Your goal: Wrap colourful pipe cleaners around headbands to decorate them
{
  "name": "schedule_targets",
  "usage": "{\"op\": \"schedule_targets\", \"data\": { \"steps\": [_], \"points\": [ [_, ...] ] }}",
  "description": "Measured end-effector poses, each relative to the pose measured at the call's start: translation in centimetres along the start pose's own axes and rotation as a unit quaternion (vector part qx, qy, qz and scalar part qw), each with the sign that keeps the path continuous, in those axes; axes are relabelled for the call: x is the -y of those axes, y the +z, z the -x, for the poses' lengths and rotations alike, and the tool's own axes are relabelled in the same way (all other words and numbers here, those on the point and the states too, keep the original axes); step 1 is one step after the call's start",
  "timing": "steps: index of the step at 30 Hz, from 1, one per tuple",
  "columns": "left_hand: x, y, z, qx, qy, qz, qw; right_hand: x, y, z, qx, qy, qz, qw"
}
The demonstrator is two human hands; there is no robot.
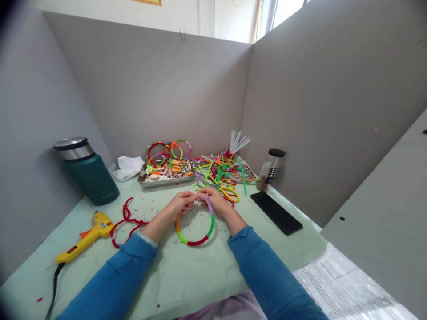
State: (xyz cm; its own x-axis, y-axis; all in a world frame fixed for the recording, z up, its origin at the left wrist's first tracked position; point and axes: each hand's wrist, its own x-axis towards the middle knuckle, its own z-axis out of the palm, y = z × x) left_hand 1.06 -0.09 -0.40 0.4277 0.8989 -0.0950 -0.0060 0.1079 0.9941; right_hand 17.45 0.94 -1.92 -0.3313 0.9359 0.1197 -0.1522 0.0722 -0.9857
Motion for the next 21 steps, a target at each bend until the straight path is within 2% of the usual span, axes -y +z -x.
{"op": "schedule_targets", "data": {
  "steps": [8,11,15,21],
  "points": [
    [0.45,-0.39,-0.51,0.021,-0.041,0.05,0.998,-0.11,-0.07,-0.05,0.006,0.002,0.001,1.0],
    [0.36,-0.39,-0.43,0.02,-0.036,0.072,0.997,-0.17,-0.1,-0.1,0.005,0.004,0.0,1.0],
    [0.19,-0.18,-0.11,0.013,-0.021,0.046,0.999,-0.1,-0.05,-0.09,0.008,0.006,-0.011,1.0],
    [0.46,-0.04,-0.05,-0.032,-0.004,-0.003,0.999,-0.17,-0.11,-0.08,0.007,0.002,-0.007,1.0]
  ]
}}
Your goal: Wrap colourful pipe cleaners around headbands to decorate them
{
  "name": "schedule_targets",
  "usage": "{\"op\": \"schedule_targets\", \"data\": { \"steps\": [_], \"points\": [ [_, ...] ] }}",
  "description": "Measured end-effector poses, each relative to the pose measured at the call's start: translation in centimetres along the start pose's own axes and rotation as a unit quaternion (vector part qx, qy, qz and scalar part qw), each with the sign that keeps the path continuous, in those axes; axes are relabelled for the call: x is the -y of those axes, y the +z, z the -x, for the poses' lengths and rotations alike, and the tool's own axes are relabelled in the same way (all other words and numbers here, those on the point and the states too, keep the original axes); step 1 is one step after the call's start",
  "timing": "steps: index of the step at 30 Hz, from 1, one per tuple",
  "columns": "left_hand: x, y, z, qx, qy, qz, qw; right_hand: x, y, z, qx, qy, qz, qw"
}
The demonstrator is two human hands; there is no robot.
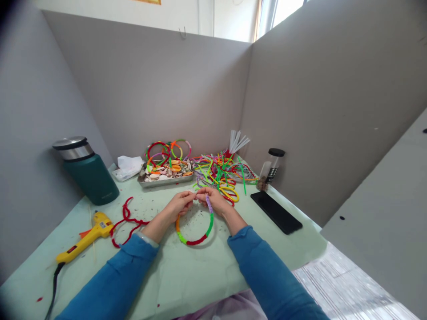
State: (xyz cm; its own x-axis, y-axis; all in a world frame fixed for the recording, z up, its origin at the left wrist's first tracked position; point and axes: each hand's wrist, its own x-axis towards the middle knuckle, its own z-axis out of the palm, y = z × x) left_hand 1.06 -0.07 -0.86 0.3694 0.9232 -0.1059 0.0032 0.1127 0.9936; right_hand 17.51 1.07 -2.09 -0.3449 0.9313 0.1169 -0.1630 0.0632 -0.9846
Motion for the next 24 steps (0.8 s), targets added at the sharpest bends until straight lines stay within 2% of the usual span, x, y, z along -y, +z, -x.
{"op": "schedule_targets", "data": {
  "steps": [8,16,19,24],
  "points": [
    [-0.39,-0.2,-0.06,-0.034,0.0,0.013,0.999,-0.09,-0.29,0.24,0.029,-0.014,0.028,0.999],
    [-0.64,-0.15,-0.03,-0.023,-0.005,0.026,0.999,-0.23,-0.32,0.16,0.022,-0.008,0.015,1.0],
    [-0.51,-0.23,0.02,-0.003,-0.007,0.028,1.0,-0.4,-0.41,0.02,0.014,0.003,0.017,1.0],
    [-0.54,-0.29,0.37,0.064,-0.016,0.018,0.998,-0.41,-0.43,-0.02,0.02,-0.003,0.009,1.0]
  ]
}}
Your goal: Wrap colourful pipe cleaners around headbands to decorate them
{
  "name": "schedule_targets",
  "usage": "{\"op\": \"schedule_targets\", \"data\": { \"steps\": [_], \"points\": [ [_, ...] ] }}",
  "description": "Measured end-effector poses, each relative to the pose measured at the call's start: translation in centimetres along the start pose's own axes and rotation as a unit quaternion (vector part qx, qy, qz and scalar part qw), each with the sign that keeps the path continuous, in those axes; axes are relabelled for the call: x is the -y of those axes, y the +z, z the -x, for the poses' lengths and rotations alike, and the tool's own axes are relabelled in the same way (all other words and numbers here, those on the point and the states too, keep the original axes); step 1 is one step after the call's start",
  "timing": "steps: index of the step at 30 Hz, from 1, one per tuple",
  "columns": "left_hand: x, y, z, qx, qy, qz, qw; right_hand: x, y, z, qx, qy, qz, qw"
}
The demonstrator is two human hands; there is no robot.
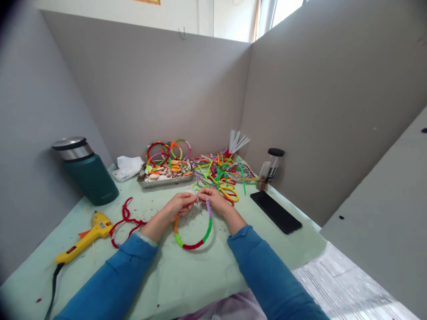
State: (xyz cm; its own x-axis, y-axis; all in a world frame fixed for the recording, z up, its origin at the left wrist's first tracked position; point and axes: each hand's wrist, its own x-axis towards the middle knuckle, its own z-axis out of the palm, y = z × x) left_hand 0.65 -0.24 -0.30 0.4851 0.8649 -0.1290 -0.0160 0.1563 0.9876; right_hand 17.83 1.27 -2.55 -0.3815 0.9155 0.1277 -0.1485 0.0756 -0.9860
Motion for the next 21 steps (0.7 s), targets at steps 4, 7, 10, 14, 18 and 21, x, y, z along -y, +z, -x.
{"op": "schedule_targets", "data": {
  "steps": [4,7,10,14,18,21],
  "points": [
    [-0.22,0.01,0.35,0.045,-0.027,0.001,0.999,0.34,-0.01,0.2,0.018,-0.012,0.005,1.0],
    [-0.22,0.01,0.42,0.068,-0.037,-0.007,0.997,0.56,-0.06,0.34,0.026,-0.01,0.017,0.999],
    [-0.05,0.02,0.3,0.068,-0.041,-0.02,0.997,0.65,-0.06,0.39,0.022,-0.005,0.022,1.0],
    [0.03,0.04,0.17,0.06,-0.046,-0.031,0.997,0.65,0.02,0.35,0.004,-0.001,0.024,1.0],
    [-0.05,0.14,0.25,0.05,-0.04,-0.036,0.997,0.62,0.09,0.31,-0.002,-0.001,0.031,1.0],
    [0.03,0.23,0.26,0.043,-0.028,-0.038,0.998,0.62,0.12,0.29,0.005,-0.012,0.041,0.999]
  ]
}}
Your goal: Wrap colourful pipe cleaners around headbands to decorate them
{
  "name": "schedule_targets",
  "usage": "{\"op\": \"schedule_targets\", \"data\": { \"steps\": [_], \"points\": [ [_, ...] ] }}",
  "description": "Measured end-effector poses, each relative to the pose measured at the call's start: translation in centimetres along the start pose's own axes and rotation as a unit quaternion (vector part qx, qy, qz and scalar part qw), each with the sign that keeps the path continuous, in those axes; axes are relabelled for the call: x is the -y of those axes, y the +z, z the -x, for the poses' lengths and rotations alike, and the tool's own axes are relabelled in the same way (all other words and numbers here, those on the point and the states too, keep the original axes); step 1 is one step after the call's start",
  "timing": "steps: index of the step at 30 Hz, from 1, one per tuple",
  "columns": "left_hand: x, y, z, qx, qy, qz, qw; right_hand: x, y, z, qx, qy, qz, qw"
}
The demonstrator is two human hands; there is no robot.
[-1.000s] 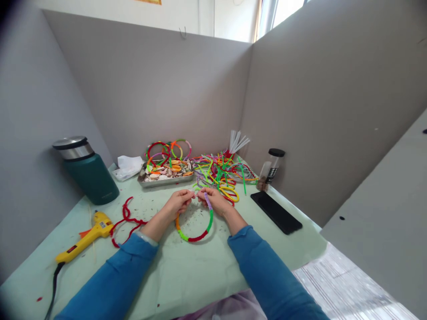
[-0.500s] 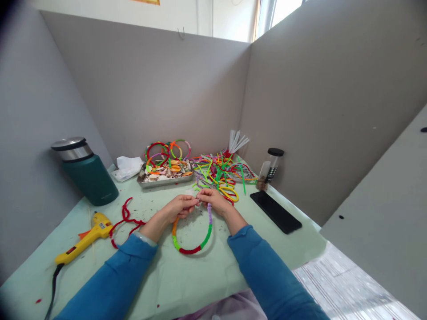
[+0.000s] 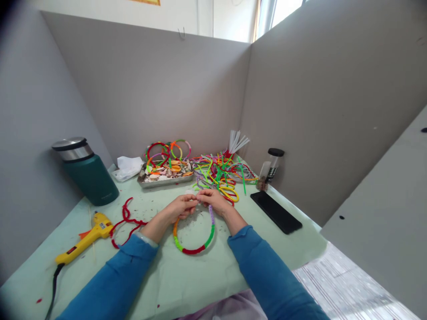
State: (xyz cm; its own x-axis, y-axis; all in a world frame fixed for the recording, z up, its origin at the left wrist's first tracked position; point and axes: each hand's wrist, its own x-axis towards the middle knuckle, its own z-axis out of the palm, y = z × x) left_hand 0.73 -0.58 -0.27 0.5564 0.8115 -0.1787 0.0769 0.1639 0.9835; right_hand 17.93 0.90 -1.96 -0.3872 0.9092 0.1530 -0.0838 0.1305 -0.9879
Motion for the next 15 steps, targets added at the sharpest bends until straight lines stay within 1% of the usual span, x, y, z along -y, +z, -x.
{"op": "schedule_targets", "data": {
  "steps": [6,12,15],
  "points": [
    [0.27,0.06,-0.29,-0.021,0.003,-0.001,1.0,0.11,0.11,-0.01,0.001,-0.022,-0.008,1.0],
    [0.64,-0.08,-0.82,-0.068,0.003,0.002,0.998,-0.26,-0.04,-0.19,-0.025,-0.033,0.017,0.999],
    [0.75,-0.15,-0.96,-0.089,0.007,0.01,0.996,-0.56,-0.18,-0.34,-0.048,-0.034,0.028,0.998]
  ]
}}
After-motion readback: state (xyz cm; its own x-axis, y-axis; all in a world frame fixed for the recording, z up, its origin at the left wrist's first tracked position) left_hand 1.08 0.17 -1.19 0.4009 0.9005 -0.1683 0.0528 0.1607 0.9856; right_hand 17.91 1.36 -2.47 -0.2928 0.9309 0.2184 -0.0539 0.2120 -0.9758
